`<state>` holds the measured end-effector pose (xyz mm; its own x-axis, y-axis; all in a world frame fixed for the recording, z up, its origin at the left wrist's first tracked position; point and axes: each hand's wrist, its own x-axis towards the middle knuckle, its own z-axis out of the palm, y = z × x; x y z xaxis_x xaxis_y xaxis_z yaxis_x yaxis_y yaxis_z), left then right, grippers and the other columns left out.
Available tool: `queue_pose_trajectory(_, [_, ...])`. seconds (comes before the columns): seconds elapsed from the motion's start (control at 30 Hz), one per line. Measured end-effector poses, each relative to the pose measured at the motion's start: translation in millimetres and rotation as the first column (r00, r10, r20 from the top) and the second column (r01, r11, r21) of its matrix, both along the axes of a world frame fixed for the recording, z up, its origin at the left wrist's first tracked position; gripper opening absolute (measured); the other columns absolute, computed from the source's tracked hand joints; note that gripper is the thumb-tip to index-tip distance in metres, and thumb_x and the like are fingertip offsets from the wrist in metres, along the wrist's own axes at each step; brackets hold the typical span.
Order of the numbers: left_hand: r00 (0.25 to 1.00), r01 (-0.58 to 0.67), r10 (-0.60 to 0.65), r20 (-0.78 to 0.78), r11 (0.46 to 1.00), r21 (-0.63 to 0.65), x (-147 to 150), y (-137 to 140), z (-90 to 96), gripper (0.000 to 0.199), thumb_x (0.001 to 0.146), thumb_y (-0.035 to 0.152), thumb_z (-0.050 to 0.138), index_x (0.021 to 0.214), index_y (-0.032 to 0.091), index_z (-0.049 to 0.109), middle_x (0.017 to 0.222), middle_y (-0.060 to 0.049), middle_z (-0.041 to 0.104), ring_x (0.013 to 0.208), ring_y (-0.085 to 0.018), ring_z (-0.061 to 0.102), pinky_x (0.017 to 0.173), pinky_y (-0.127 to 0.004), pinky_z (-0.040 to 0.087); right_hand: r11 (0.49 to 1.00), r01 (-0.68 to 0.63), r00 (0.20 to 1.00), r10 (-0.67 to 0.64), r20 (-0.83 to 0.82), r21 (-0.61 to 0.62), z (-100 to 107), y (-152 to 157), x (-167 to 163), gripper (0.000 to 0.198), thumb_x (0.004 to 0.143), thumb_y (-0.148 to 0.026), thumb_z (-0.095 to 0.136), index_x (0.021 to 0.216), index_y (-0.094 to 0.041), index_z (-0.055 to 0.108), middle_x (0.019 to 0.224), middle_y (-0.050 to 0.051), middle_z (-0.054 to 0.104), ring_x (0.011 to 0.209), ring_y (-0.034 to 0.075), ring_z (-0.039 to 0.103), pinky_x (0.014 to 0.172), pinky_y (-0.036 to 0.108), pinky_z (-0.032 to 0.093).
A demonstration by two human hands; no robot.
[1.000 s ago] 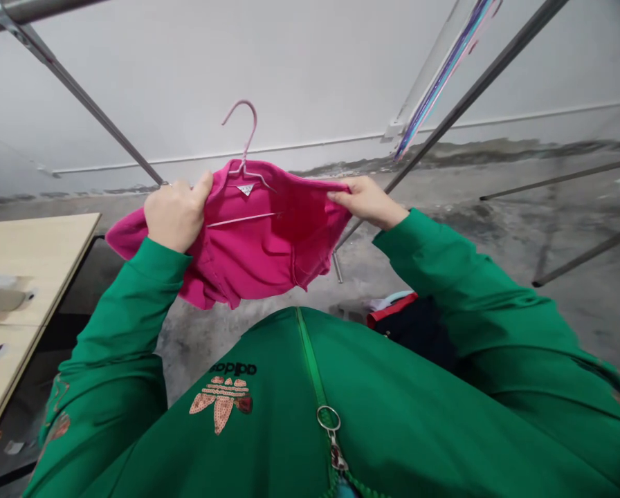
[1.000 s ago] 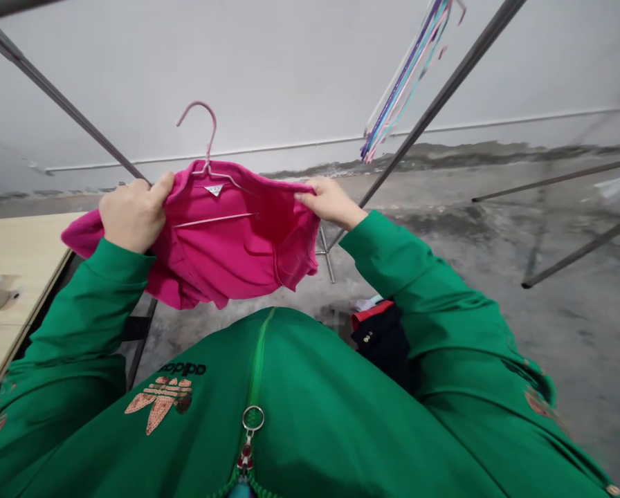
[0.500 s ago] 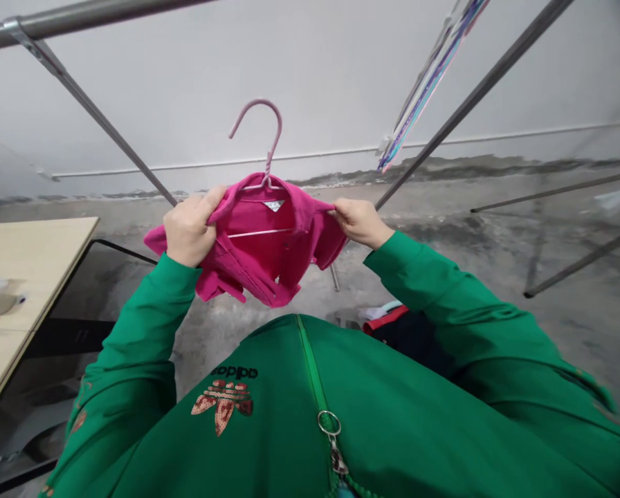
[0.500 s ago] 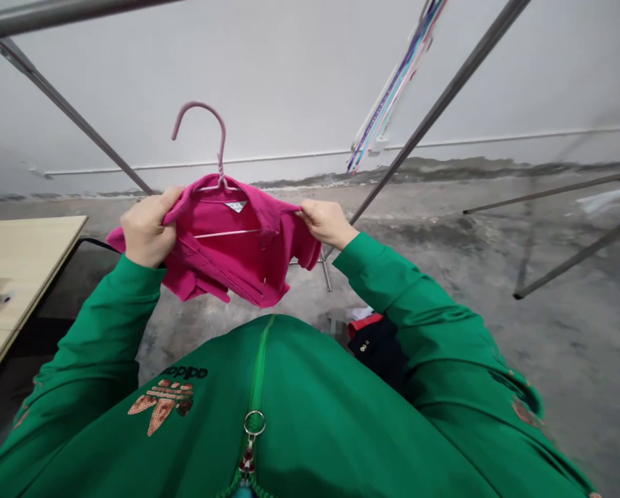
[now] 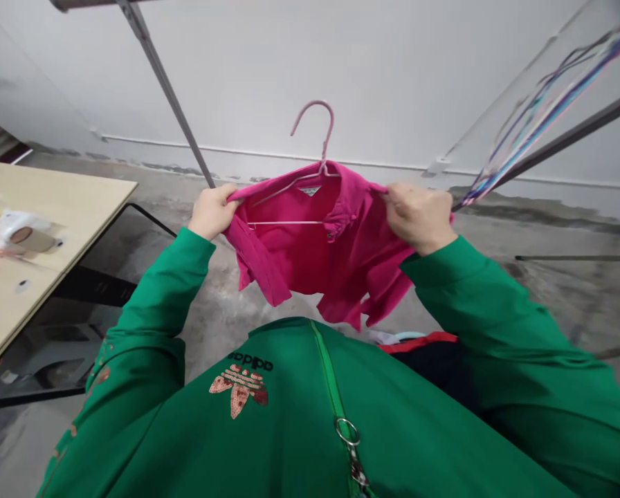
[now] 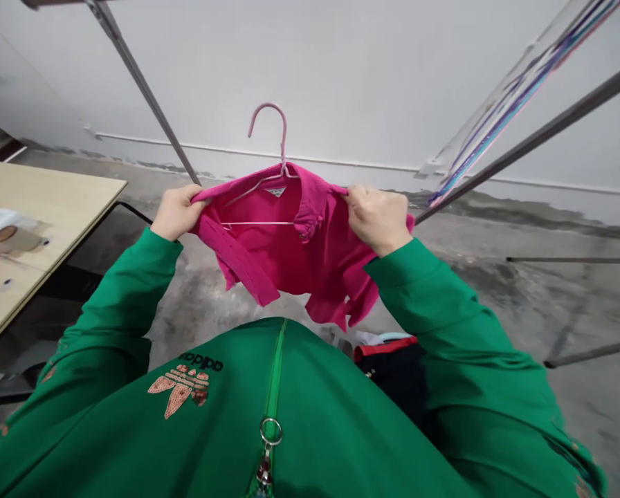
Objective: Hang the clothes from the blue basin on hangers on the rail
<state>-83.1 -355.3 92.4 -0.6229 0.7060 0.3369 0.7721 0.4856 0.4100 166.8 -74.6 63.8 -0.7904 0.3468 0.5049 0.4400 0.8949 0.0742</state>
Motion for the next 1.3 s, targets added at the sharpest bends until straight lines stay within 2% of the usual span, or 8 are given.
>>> queue_pose_trajectory(0.13, [0.947, 0.033, -0.051, 0.316, 0.997, 0.064, 31, -6, 3.6, 0.010, 0.072, 0.021, 0.062, 0.080, 0.014, 0.062, 0.068, 0.000, 0.060, 0.066, -0.014, 0.057, 0.067, -0.027, 0.049, 0.993, 0.072, 0.997, -0.075, 0.029, 0.091, 14, -3, 2, 0.029, 0.089, -0.024, 0.037, 0.079, -0.014, 0.063, 0.072, 0.009, 0.063, 0.054, 0.012, 0.038, 0.054, 0.029, 0.013])
queue_pose_trajectory(0.27, [0.713, 0.344, -0.384, 0.587, 0.921, 0.185, 73, -12, -6.4, 0.032, 0.076, 0.030, 0.065, 0.104, 0.015, 0.058, 0.073, 0.001, 0.061, 0.065, -0.012, 0.061, 0.064, -0.027, 0.052, 0.975, 0.103, 0.994, -0.097, -0.039, 0.197, 19, 1, 7, 0.028, 0.087, -0.024, 0.040, 0.075, -0.014, 0.063, 0.065, 0.008, 0.060, 0.052, 0.011, 0.033, 0.052, 0.028, 0.014])
queue_pose_trajectory(0.37, [0.820, 0.375, -0.417, 0.392, 0.909, 0.181, 59, -18, -16.1, 0.038, 0.083, 0.038, 0.059, 0.114, 0.017, 0.057, 0.088, -0.006, 0.065, 0.083, -0.018, 0.064, 0.077, -0.034, 0.054, 0.960, 0.047, 0.989, -0.005, -0.149, 0.276, 14, 8, 15, 0.025, 0.083, -0.019, 0.041, 0.070, -0.015, 0.062, 0.056, 0.005, 0.055, 0.051, 0.011, 0.036, 0.050, 0.027, 0.017])
queue_pose_trajectory(0.47, [0.968, 0.226, -0.241, 0.077, 0.960, 0.165, 11, -21, -32.6, 0.046, 0.080, 0.038, 0.062, 0.121, 0.018, 0.056, 0.123, -0.013, 0.059, 0.119, -0.027, 0.053, 0.100, -0.044, 0.044, 0.948, -0.042, 0.967, 0.118, -0.225, 0.316, 7, 15, 22, 0.024, 0.082, -0.017, 0.041, 0.071, -0.016, 0.062, 0.053, 0.003, 0.054, 0.052, 0.012, 0.043, 0.049, 0.026, 0.022])
queue_pose_trajectory(0.7, [0.934, 0.167, -0.204, 0.294, 0.975, 0.146, -31, -11, -77.1, 0.032, 0.083, 0.026, 0.048, 0.108, 0.012, 0.062, 0.107, -0.008, 0.067, 0.100, -0.019, 0.061, 0.096, -0.035, 0.047, 0.993, -0.104, 0.966, 0.113, -0.234, 0.055, 4, 22, 28, 0.028, 0.089, -0.026, 0.039, 0.072, -0.017, 0.059, 0.066, 0.009, 0.064, 0.065, 0.016, 0.059, 0.058, 0.026, 0.035])
queue_pose_trajectory(0.93, [0.992, 0.046, -0.065, 0.104, 0.982, 0.184, -36, -19, -42.7, 0.026, 0.088, 0.026, 0.041, 0.097, 0.016, 0.063, 0.094, -0.005, 0.066, 0.091, -0.017, 0.059, 0.089, -0.031, 0.048, 0.938, -0.195, 0.956, 0.117, -0.268, -0.288, 2, 20, 34, 0.025, 0.085, -0.030, 0.042, 0.077, -0.017, 0.062, 0.066, 0.009, 0.062, 0.062, 0.016, 0.056, 0.060, 0.027, 0.040])
queue_pose_trajectory(1.1, [0.943, 0.185, -0.193, -0.270, 0.981, -0.056, -9, -6, -21.7, 0.031, 0.089, 0.036, 0.046, 0.110, 0.020, 0.063, 0.108, -0.011, 0.063, 0.108, -0.025, 0.054, 0.097, -0.042, 0.040, 0.894, -0.269, 0.940, 0.163, -0.300, -0.357, 2, 10, 28, 0.031, 0.086, -0.030, 0.040, 0.086, -0.015, 0.066, 0.076, 0.013, 0.067, 0.069, 0.016, 0.060, 0.066, 0.026, 0.043])
queue_pose_trajectory(1.3, [0.897, 0.117, -0.155, -0.415, 0.987, -0.114, 18, 24, -32.1, 0.034, 0.094, 0.031, 0.032, 0.095, 0.016, 0.062, 0.087, -0.012, 0.065, 0.084, -0.023, 0.060, 0.073, -0.033, 0.041, 0.866, -0.344, 0.920, 0.235, -0.313, -0.363, -10, 11, 19, 0.031, 0.086, -0.031, 0.040, 0.084, -0.015, 0.067, 0.072, 0.008, 0.066, 0.066, 0.016, 0.059, 0.063, 0.027, 0.043])
